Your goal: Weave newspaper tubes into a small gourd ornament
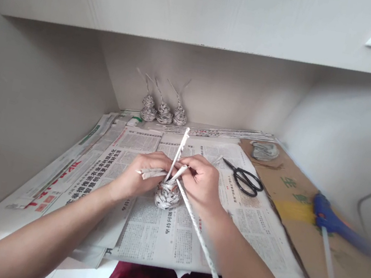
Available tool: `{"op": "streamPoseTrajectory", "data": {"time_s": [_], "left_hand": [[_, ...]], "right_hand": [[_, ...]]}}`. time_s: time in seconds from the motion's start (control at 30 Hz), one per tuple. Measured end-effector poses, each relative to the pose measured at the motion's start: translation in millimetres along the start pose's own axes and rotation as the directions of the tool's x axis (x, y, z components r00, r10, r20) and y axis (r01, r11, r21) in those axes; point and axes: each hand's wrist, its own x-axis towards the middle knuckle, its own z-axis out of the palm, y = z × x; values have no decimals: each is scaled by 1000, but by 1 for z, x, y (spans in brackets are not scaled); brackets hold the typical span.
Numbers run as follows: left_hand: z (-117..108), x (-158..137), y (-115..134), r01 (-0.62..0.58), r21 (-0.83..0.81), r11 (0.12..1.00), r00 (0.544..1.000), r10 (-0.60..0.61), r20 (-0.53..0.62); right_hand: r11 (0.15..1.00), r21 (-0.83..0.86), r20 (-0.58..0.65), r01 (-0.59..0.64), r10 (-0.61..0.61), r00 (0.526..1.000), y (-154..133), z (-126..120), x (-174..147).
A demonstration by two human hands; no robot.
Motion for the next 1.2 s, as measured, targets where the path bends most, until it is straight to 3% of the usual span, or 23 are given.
{"op": "streamPoseTrajectory", "data": {"time_s": [0.13,0.27,0.33,0.5,0.63,0.8,0.93,1.07,1.2], "left_hand": [[7,-2,0,159,-73,985,981,-166,-99],[12,-1,-2,259,-184,948,941,-291,-175],[12,0,-4,297,-252,921,931,-338,-137],[11,1,-11,361,-423,831,931,-344,120],[12,1,-13,392,-464,794,919,-360,160],[8,5,-10,359,-382,851,923,-386,9],[5,6,-11,315,-268,910,912,-369,-179],[7,3,-13,275,-113,955,911,-296,-287],[6,3,-13,303,-105,947,888,-321,-329]], "right_hand": [[1000,-8,-37,0,0,999,1,3,-3],[992,-20,-67,127,-128,989,3,6,-6],[981,-5,-74,192,-192,979,4,7,-6],[975,-3,-103,223,-222,970,11,7,-3],[979,95,-63,178,-173,983,15,9,-2],[986,138,50,-93,87,995,7,7,-4],[987,92,156,-135,120,981,-1,5,-6],[985,57,66,-166,162,985,-2,6,-7],[973,-25,31,-231,232,972,-5,7,-6]]}}
